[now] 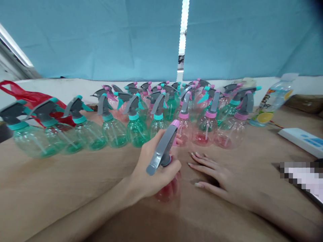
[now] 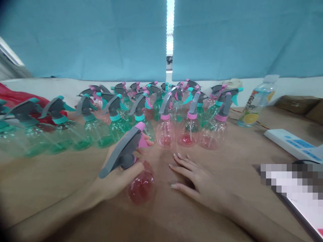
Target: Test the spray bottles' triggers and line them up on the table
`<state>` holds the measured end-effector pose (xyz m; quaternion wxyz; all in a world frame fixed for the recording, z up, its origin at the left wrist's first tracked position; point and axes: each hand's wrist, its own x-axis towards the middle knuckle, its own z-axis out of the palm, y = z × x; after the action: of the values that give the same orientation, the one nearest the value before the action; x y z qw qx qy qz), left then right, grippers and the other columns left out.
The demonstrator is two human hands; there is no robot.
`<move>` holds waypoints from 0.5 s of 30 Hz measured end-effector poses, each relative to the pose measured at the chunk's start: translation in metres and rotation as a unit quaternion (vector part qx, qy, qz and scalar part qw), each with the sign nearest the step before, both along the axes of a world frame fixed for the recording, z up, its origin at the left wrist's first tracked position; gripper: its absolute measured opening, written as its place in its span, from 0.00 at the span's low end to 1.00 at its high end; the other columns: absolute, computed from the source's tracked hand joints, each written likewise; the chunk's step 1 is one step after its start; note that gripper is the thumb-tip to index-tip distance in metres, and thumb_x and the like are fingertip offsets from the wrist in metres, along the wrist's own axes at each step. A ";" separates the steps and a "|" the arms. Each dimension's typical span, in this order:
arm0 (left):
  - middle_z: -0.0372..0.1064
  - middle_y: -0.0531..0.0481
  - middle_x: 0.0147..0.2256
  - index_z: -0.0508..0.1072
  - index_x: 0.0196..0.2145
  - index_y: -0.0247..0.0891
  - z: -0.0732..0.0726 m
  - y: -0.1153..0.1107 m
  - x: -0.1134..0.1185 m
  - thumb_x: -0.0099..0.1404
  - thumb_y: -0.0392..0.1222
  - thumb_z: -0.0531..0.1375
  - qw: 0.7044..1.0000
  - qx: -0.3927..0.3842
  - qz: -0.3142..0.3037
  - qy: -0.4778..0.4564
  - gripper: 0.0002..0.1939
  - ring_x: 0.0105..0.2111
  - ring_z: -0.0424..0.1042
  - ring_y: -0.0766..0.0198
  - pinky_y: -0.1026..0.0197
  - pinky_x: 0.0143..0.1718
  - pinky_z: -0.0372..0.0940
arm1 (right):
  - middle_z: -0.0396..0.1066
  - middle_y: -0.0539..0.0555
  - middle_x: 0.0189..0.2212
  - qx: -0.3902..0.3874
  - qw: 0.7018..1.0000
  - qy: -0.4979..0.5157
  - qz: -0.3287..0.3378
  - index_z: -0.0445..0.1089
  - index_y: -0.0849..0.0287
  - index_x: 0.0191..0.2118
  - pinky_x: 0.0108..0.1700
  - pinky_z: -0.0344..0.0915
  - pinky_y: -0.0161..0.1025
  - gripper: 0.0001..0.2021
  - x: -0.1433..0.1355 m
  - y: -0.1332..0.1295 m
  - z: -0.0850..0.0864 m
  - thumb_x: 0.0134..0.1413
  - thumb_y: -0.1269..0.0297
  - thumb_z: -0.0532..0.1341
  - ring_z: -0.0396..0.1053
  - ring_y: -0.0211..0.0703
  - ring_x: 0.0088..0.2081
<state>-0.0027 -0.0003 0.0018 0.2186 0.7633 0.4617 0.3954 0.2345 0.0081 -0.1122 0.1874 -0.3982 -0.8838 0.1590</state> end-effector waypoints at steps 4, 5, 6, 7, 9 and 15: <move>0.51 0.61 0.20 0.54 0.28 0.43 0.003 -0.001 0.000 0.48 0.30 0.52 1.000 0.002 -0.009 -0.025 0.12 0.19 0.52 0.68 0.63 0.22 0.55 | 0.49 0.51 0.65 0.002 1.000 -0.008 -0.003 0.57 0.47 0.62 0.63 0.49 0.56 0.25 0.000 0.000 0.000 0.60 0.51 0.55 0.46 0.52 0.65; 0.51 0.61 0.20 0.54 0.28 0.43 0.004 -0.001 0.000 0.47 0.30 0.52 0.999 -0.001 -0.014 -0.031 0.12 0.19 0.52 0.68 0.63 0.22 0.55 | 0.48 0.51 0.65 0.003 1.000 -0.013 -0.002 0.57 0.48 0.62 0.63 0.49 0.56 0.25 0.001 0.000 -0.001 0.60 0.51 0.55 0.46 0.51 0.65; 0.52 0.61 0.20 0.54 0.28 0.44 0.004 -0.001 0.000 0.47 0.30 0.52 0.999 -0.006 -0.019 -0.035 0.12 0.19 0.52 0.68 0.63 0.22 0.55 | 0.48 0.51 0.65 0.005 1.000 -0.017 -0.001 0.57 0.48 0.62 0.63 0.48 0.55 0.25 0.001 0.000 -0.001 0.60 0.51 0.55 0.46 0.51 0.65; 0.52 0.60 0.20 0.54 0.28 0.44 0.003 -0.001 0.000 0.48 0.31 0.52 0.999 -0.014 -0.023 -0.037 0.12 0.19 0.52 0.68 0.63 0.22 0.55 | 0.48 0.51 0.65 0.007 1.000 -0.020 -0.001 0.57 0.48 0.62 0.64 0.48 0.55 0.25 0.001 0.001 -0.002 0.60 0.51 0.55 0.46 0.50 0.65; 0.52 0.60 0.20 0.54 0.28 0.44 0.003 -0.001 -0.001 0.48 0.31 0.52 0.999 -0.025 -0.023 -0.040 0.11 0.19 0.52 0.68 0.63 0.22 0.55 | 0.48 0.51 0.66 0.011 1.000 -0.019 0.001 0.57 0.48 0.62 0.64 0.48 0.55 0.25 0.001 0.001 -0.003 0.61 0.51 0.55 0.46 0.50 0.65; 0.52 0.60 0.21 0.57 0.30 0.44 0.003 -0.004 -0.002 0.48 0.31 0.54 0.998 -0.040 -0.011 -0.045 0.12 0.19 0.53 0.68 0.64 0.21 0.55 | 0.49 0.51 0.65 0.004 1.000 -0.001 -0.003 0.57 0.47 0.62 0.63 0.49 0.56 0.25 0.001 0.000 -0.003 0.60 0.51 0.56 0.47 0.52 0.64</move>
<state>-0.0046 -0.0040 0.0049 0.2732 0.7405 0.4588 0.4081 0.2353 0.0077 -0.1148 0.1880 -0.4000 -0.8835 0.1548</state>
